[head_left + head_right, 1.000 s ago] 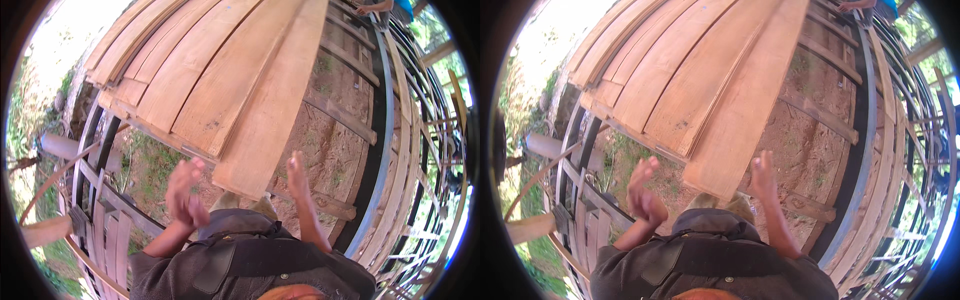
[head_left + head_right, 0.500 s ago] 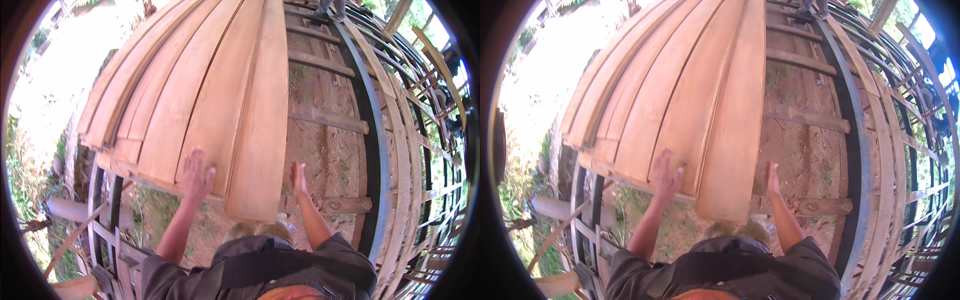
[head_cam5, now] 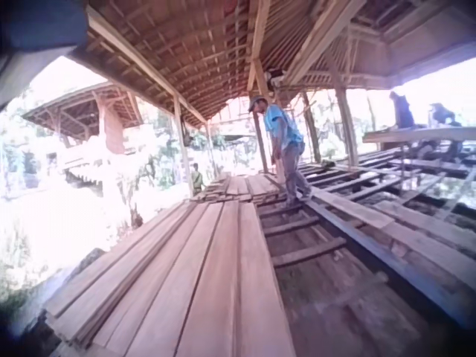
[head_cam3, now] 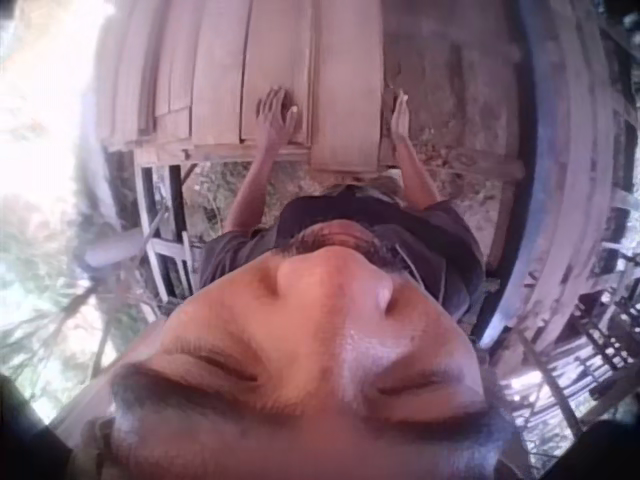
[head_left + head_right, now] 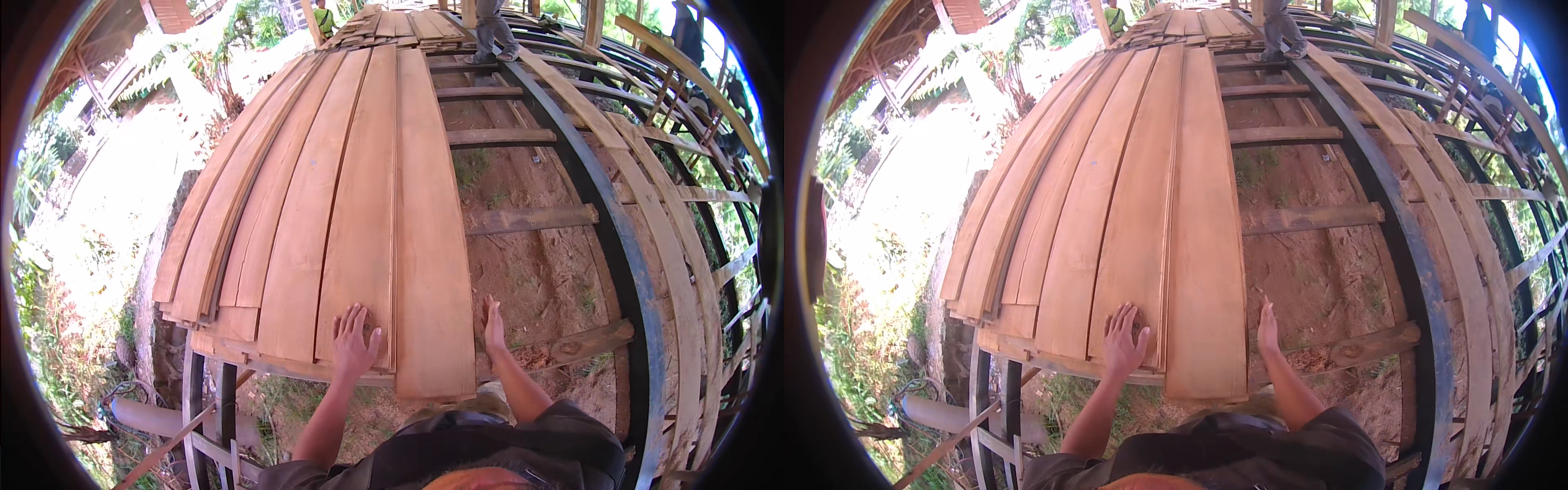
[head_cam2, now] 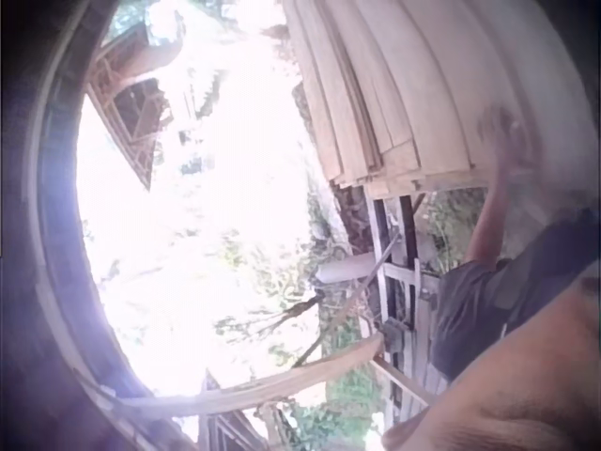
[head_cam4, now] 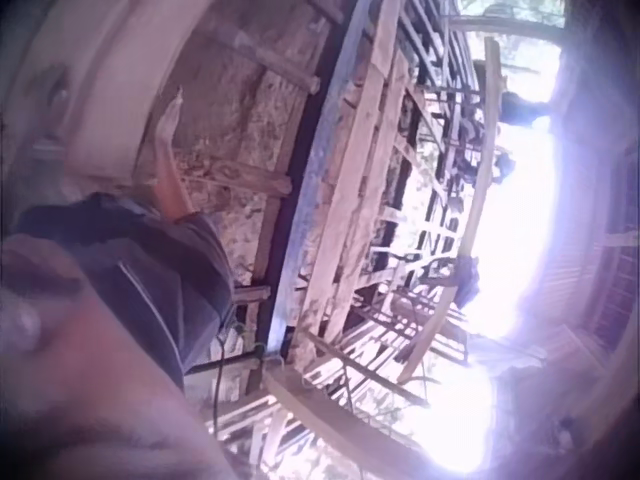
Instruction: The person moves and aligns long wooden planks on a structural frame, shifting them by hand and sliding them into position alongside others.
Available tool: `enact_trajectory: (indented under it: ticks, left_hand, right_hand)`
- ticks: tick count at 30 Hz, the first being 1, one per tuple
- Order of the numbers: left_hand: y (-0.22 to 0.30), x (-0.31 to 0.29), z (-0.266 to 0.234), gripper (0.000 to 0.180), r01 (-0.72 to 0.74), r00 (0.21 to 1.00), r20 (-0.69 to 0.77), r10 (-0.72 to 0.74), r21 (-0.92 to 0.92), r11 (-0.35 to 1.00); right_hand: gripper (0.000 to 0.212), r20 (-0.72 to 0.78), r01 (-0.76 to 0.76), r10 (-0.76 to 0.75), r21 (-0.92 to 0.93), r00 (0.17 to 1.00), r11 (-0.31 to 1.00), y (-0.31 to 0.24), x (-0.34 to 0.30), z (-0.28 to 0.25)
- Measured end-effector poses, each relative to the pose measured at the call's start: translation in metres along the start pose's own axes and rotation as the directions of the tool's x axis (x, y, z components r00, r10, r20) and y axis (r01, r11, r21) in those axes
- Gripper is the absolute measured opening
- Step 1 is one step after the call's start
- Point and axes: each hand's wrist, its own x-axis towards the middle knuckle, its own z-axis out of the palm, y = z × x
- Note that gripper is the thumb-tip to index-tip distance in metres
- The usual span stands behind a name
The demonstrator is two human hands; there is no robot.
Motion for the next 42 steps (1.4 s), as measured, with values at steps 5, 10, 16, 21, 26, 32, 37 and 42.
enact_trajectory:
  ticks: [5, 10, 16, 21, 26, 32, 37, 42]
  left_hand:
    - [-0.011, -0.006, 0.006, 0.056, -0.006, 1.0, -0.027, 0.006, 0.004, 1.0]
    - [0.003, 0.003, 0.024, 0.052, -0.053, 0.998, -0.015, 0.053, 0.033, 0.998]
    - [-0.004, -0.003, 0.016, 0.052, -0.022, 0.999, -0.023, 0.024, 0.103, 0.994]
    - [-0.007, 0.002, 0.017, 0.052, -0.04, 0.999, -0.006, 0.041, 0.085, 0.996]
    - [-0.012, 0.004, 0.013, 0.052, -0.036, 0.999, 0.014, 0.035, 0.056, 0.998]
    - [-0.008, 0.004, 0.013, 0.052, -0.047, 0.998, 0.051, 0.042, 0.099, 0.994]
    - [-0.007, -0.002, 0.012, 0.051, -0.02, 0.997, 0.081, 0.012, 0.097, 0.995]
    - [-0.004, 0.008, 0.011, 0.052, -0.059, 0.998, 0.038, 0.057, 0.049, 0.997]
  right_hand:
    - [0.063, -0.073, -0.005, 0.006, 0.02, 0.997, 1.0, -0.071, -0.079, -0.034]
    - [0.057, -0.354, 0.111, -0.117, -0.036, 0.928, 0.993, -0.11, -0.132, -0.104]
    - [0.046, -0.491, -0.142, -0.261, -0.641, 0.831, 0.754, -0.026, -0.191, -0.208]
    - [0.045, -0.685, -0.639, 0.267, -0.37, 0.678, 0.675, 0.082, -0.231, -0.262]
    - [0.052, -0.488, -0.699, 0.52, -0.614, 0.701, 0.366, 0.16, -0.226, -0.271]
    - [0.067, -0.505, -0.871, 0.735, -0.425, 0.453, 0.245, 0.138, -0.183, -0.197]
    - [0.072, -0.457, -0.865, 0.759, -0.42, 0.464, 0.276, 0.122, -0.186, -0.204]
    - [0.07, -0.522, -0.922, 0.768, -0.305, 0.371, 0.238, 0.159, -0.231, -0.241]
